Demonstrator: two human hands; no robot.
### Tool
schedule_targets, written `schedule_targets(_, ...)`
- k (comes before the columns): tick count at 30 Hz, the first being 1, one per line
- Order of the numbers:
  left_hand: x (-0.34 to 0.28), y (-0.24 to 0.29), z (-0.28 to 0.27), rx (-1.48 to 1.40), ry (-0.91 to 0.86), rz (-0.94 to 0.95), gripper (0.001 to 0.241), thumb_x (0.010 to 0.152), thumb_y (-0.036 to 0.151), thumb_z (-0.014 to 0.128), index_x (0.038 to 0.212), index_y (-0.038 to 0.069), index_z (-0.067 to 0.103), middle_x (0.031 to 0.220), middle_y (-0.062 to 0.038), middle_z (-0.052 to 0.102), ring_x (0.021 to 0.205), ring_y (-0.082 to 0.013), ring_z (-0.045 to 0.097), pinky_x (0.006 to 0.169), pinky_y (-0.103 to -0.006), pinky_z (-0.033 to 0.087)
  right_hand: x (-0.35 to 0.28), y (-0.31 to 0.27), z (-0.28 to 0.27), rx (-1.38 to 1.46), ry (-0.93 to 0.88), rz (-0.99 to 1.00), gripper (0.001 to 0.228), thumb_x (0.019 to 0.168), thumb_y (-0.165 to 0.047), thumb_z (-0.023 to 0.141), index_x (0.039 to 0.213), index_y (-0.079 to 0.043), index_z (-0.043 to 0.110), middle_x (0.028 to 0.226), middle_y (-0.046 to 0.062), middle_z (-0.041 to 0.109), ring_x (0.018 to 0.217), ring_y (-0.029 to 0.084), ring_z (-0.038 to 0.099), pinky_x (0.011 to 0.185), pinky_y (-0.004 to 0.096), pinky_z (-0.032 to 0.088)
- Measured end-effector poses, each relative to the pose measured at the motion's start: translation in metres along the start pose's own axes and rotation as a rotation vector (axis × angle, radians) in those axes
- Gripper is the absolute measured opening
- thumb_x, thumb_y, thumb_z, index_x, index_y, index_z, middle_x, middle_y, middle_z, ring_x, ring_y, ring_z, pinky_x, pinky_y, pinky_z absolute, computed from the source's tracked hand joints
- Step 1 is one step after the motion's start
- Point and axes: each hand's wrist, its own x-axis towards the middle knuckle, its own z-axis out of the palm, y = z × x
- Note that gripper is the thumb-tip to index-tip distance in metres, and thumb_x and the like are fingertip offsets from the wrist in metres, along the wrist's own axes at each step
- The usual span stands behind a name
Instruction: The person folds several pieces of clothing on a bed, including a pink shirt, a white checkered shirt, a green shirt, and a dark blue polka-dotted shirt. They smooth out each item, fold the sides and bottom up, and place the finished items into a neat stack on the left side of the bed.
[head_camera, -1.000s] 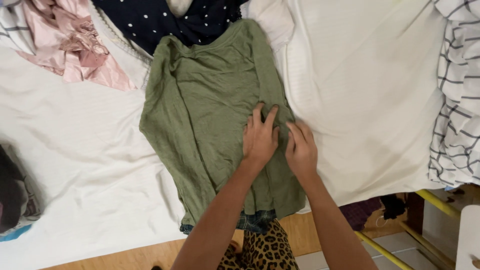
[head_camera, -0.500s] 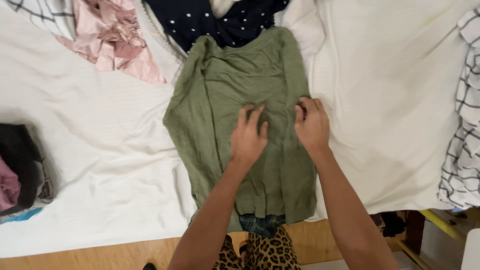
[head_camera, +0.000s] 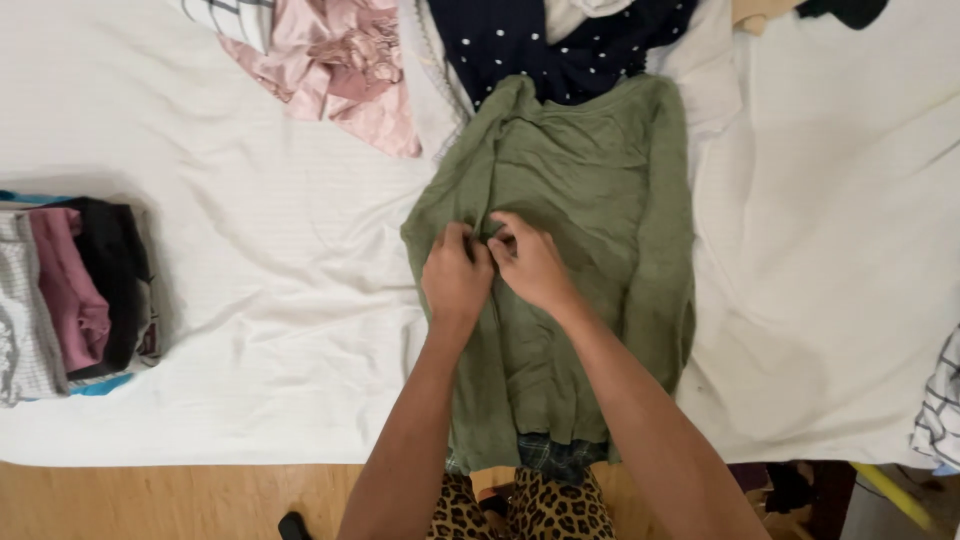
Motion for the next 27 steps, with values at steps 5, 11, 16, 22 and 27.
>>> schedule_targets(5,0.020,-0.022,-0.037,-0.242,0.104,-0.056,0.016,0.096,0.006,0.056,0.110,0.004,0.062,0.082,-0.020,0.067,0.073,-0.0376,0.065,0.067,-0.0470,0.050,0.018,-0.014,0.027,0.198,-0.076,0.203,0.031,0.105,-0.015,0.060,0.134,-0.006,0.061,0.098,0.015,0.075,0.087,0.029,0.074,0.075,0.040,0.057)
schedule_targets(11,0.059,-0.060,-0.083,-0.297,0.197,-0.071,0.015,0.102,0.002,0.054,0.113,0.004,0.063,0.074,-0.015,0.063,0.063,-0.0271,0.059,0.062,-0.0396,0.048,0.038,-0.049,0.041,0.121,-0.083,-0.082,0.049,0.098,-0.002,0.061,0.146,-0.009,0.053,0.133,0.016,0.060,0.117,0.035,0.062,0.098,0.042,0.050)
schedule_targets(16,0.075,-0.060,-0.115,-0.336,0.226,-0.032,0.017,0.105,0.007,0.058,0.121,0.005,0.064,0.086,-0.013,0.067,0.068,-0.0260,0.059,0.063,-0.0380,0.049,0.063,-0.053,0.045,-0.177,-0.065,-0.253,0.067,0.090,0.005,0.064,0.153,-0.008,0.045,0.157,0.014,0.040,0.143,0.037,0.042,0.117,0.043,0.039)
schedule_targets(22,0.055,-0.064,-0.119,-0.139,0.130,-0.079,0.051,0.082,0.015,0.083,0.125,0.001,0.060,0.089,-0.018,0.068,0.079,-0.0343,0.066,0.069,-0.0442,0.052,0.068,-0.072,0.042,-0.362,-0.075,-0.217,0.068,0.092,-0.004,0.071,0.153,-0.011,0.044,0.161,0.016,0.030,0.141,0.042,0.039,0.112,0.046,0.038)
schedule_targets(27,0.013,-0.029,-0.092,-0.282,0.041,0.013,0.040,0.085,-0.004,0.065,0.124,0.000,0.065,0.109,-0.024,0.067,0.103,-0.0388,0.065,0.093,-0.0465,0.053,0.046,-0.050,0.050,-0.091,0.125,-0.233,0.038,0.102,-0.020,0.064,0.138,-0.009,0.059,0.157,0.013,0.047,0.137,0.033,0.057,0.108,0.036,0.053)
